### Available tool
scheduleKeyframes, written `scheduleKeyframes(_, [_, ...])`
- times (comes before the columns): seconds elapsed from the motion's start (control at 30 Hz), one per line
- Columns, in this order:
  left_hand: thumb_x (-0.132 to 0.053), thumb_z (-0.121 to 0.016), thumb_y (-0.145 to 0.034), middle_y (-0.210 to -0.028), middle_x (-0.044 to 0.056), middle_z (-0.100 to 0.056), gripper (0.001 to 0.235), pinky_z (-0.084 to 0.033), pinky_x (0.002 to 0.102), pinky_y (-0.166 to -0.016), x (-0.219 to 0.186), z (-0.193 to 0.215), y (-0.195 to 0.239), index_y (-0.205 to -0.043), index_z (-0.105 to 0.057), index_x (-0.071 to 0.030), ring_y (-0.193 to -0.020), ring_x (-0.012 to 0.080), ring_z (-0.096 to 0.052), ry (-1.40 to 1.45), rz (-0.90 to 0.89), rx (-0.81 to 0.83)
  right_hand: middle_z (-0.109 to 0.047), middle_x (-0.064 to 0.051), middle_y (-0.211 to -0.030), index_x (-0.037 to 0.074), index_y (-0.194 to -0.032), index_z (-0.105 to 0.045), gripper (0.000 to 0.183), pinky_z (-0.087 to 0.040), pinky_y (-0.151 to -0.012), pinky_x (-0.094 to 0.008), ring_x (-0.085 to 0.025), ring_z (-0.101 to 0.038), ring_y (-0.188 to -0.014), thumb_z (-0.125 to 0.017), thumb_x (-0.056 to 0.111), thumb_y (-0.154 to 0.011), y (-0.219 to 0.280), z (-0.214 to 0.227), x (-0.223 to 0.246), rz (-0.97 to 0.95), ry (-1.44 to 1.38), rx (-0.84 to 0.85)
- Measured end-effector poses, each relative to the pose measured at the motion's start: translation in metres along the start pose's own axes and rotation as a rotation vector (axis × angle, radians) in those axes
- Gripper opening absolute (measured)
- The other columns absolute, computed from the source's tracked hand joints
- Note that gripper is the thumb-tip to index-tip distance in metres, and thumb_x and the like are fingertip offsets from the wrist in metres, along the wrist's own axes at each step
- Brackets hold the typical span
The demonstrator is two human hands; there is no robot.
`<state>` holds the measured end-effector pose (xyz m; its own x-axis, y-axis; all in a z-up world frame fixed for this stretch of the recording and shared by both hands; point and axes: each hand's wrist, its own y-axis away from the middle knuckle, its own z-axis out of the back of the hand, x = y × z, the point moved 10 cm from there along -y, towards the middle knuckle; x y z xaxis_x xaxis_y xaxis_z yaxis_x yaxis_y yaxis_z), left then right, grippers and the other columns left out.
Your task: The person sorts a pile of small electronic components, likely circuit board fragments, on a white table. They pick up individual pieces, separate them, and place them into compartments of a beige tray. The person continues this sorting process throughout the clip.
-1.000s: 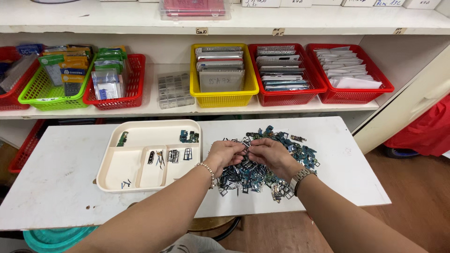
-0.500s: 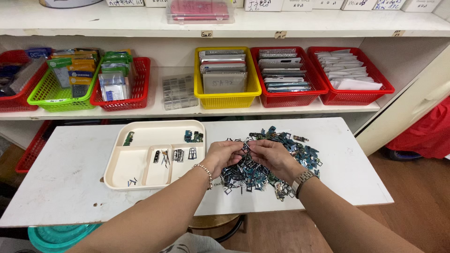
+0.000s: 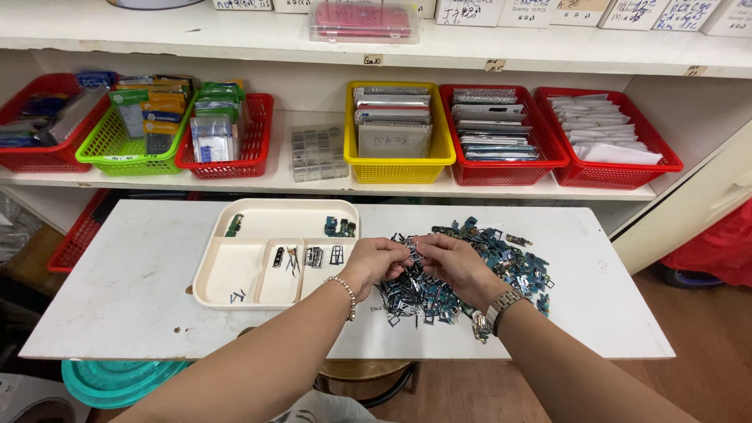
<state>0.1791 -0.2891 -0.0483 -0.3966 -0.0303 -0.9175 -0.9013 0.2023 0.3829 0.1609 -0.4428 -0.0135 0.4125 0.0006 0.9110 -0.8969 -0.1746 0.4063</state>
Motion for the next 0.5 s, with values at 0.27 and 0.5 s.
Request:
scheduleKeyframes(0.27, [-0.012, -0.071, -0.091, -0.082, 0.007, -0.075, 0.013, -0.055, 0.024, -0.054, 0.015, 0.026, -0.002, -0.098, -0.072, -0.001, -0.058, 0.0107, -0.062, 0.043, 0.049, -0.116, -0.069, -0.008, -0.097, 0.000, -0.111, -0.064, 0.019, -0.064, -0.081, -0.025, -0.015, -0.072, -0.085, -0.064, 0.013, -0.097, -0.009, 0.011, -0.011, 0.004, -0.163, -0.124])
scheduleKeyframes(0.5, [-0.007, -0.075, -0.085, -0.079, 0.006, -0.072, 0.010, -0.057, 0.027, -0.056, 0.022, 0.039, 0.008, -0.092, -0.076, -0.001, -0.060, 0.0123, -0.062, -0.155, 0.049, -0.208, -0.073, -0.008, -0.085, 0.000, -0.110, -0.073, 0.020, -0.060, -0.066, -0.027, -0.014, -0.069, -0.070, -0.070, 0.011, -0.093, -0.008, 0.032, -0.013, 0.039, 0.505, -0.284])
